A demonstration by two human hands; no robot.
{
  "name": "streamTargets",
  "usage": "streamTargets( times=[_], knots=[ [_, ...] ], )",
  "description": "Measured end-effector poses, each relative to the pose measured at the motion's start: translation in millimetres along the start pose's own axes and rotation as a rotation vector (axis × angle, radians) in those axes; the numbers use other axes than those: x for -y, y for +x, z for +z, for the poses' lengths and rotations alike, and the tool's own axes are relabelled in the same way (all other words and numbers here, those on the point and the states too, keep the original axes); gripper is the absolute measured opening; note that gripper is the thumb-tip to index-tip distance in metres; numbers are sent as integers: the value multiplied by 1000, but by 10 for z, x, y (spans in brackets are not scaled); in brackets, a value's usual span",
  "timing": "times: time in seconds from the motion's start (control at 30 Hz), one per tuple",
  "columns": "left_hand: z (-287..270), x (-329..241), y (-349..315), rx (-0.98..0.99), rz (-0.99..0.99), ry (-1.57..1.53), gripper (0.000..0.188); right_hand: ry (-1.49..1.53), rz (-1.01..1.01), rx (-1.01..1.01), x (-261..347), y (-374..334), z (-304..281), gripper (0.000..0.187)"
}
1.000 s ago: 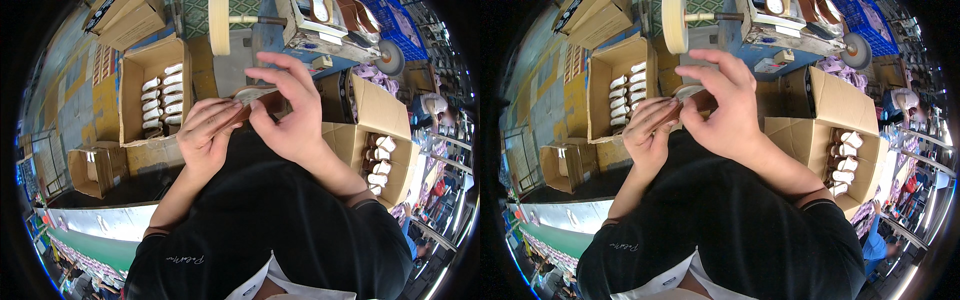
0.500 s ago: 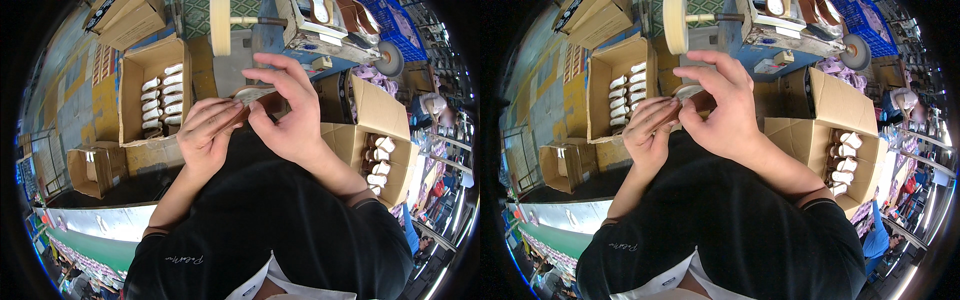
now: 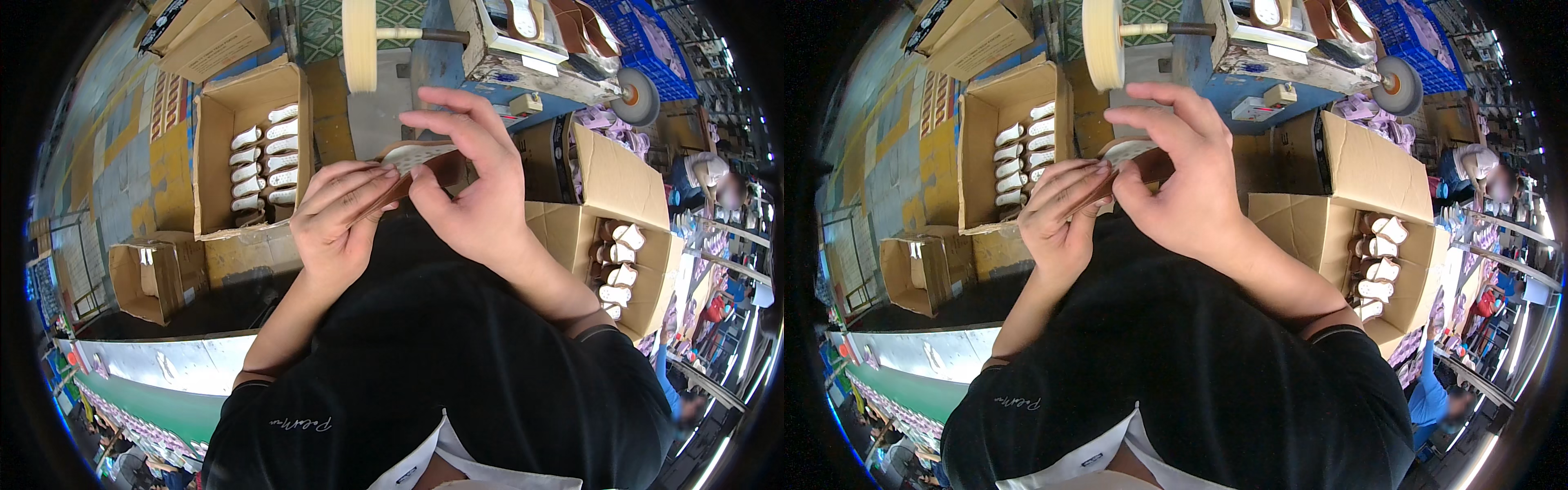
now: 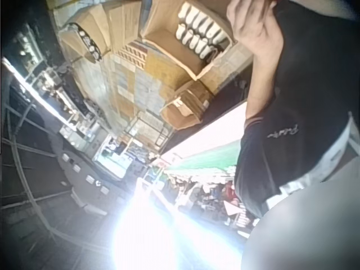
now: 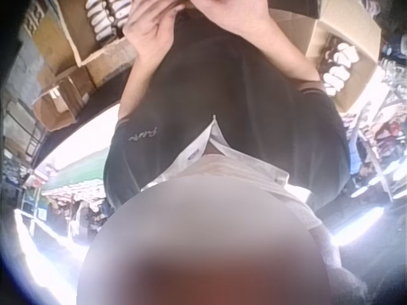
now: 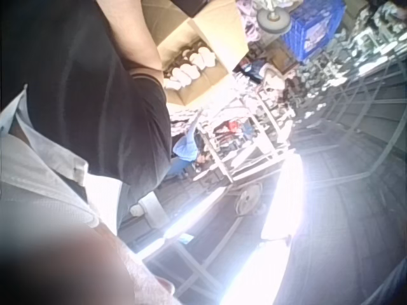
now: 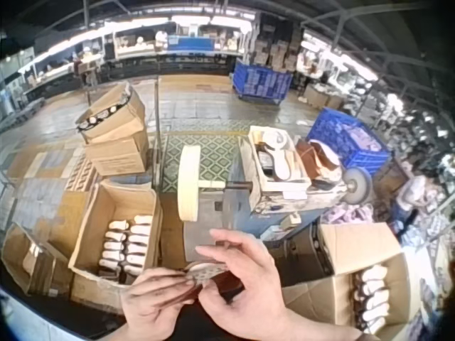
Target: The person repeatedly presses the edges of a brown shoe sole against a rotating buffing wheel to smooth the surface. They rotate the sole in their hands to treat different edges and inspect the result, then place the finished sole into a cardboard box.
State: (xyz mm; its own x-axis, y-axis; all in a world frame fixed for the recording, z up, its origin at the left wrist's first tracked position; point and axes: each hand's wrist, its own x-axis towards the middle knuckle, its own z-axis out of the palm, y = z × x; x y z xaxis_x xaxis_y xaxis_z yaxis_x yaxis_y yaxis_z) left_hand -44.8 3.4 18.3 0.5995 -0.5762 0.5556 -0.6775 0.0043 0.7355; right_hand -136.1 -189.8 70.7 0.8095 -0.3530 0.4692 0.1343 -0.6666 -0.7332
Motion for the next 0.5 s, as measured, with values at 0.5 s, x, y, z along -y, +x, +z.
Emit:
streamTargets(
  times=[0.5],
  knots=[
    [16, -2, -2, 11, -20, -11, 31, -31, -1, 27, -44, -4, -51, 54]
  ],
)
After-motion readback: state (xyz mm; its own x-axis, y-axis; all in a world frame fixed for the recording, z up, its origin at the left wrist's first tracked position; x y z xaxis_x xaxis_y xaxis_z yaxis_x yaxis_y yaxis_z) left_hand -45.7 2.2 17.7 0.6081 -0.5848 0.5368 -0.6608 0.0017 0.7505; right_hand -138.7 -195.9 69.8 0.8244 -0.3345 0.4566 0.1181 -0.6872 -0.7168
